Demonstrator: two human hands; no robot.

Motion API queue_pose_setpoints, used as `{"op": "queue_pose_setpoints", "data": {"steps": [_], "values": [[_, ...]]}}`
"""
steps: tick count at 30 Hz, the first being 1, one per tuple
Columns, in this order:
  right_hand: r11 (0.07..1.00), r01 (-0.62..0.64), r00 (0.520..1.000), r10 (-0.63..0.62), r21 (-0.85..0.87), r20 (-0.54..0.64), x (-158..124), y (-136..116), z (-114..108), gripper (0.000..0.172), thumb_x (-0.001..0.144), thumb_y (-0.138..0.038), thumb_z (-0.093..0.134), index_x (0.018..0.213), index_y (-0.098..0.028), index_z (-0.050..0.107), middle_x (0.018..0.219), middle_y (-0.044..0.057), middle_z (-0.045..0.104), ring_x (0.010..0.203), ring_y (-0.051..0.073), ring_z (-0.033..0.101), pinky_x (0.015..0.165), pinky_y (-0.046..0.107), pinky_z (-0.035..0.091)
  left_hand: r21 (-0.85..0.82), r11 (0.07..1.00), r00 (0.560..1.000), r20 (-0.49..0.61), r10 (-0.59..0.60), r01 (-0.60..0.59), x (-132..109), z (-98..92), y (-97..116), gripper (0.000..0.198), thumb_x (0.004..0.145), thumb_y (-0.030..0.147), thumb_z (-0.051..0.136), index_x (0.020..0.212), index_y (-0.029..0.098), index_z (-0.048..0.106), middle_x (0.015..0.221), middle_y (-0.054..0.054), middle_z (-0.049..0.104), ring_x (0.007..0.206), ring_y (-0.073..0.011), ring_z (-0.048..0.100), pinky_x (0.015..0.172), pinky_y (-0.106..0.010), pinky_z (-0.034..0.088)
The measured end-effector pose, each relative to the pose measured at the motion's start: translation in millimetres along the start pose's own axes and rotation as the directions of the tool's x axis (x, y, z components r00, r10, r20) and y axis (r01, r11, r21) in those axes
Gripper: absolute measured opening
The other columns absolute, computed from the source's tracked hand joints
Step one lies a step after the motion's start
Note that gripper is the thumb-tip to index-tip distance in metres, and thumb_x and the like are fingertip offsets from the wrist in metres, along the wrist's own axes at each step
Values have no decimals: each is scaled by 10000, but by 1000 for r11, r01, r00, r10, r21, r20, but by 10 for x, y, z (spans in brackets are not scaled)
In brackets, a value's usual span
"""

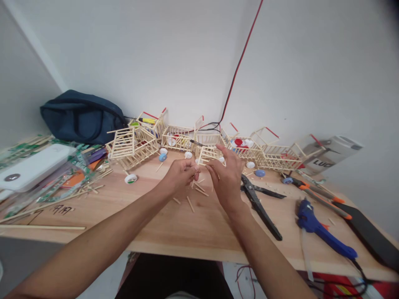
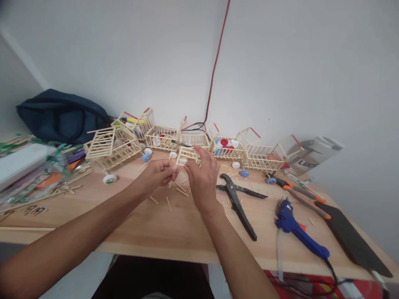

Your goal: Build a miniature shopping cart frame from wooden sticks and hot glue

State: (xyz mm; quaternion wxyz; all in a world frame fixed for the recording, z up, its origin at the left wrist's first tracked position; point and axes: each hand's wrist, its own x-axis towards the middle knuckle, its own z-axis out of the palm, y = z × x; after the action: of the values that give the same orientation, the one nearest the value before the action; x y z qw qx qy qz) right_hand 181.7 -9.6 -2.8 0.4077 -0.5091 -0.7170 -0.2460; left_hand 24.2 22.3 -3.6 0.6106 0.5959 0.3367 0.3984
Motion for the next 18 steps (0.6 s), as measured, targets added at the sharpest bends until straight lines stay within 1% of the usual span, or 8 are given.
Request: {"op": "queue_pose_setpoints", "data": {"steps": [11,18], "values": [[999,-35,999,35,7,28,-6,-41,-1,117,870,-233,572,766,-208,620,1297,89,558,1202,248,464,967,437,373,-22,1000,1000,-5,-9,9,-14,11,11,303,766,411,607,679,128,541,558,19,530,379,-17,306,397,-182,185],[999,-37,999,36,13,38,-14,-45,1,119,869,-209,556,762,-209,608,1294,92,559,1208,251,457,965,440,370,-25,1000,1000,5,1,-1,0,-4,-25,331,753,425,629,646,128,529,547,14,524,373,-18,314,394,-186,202]]}}
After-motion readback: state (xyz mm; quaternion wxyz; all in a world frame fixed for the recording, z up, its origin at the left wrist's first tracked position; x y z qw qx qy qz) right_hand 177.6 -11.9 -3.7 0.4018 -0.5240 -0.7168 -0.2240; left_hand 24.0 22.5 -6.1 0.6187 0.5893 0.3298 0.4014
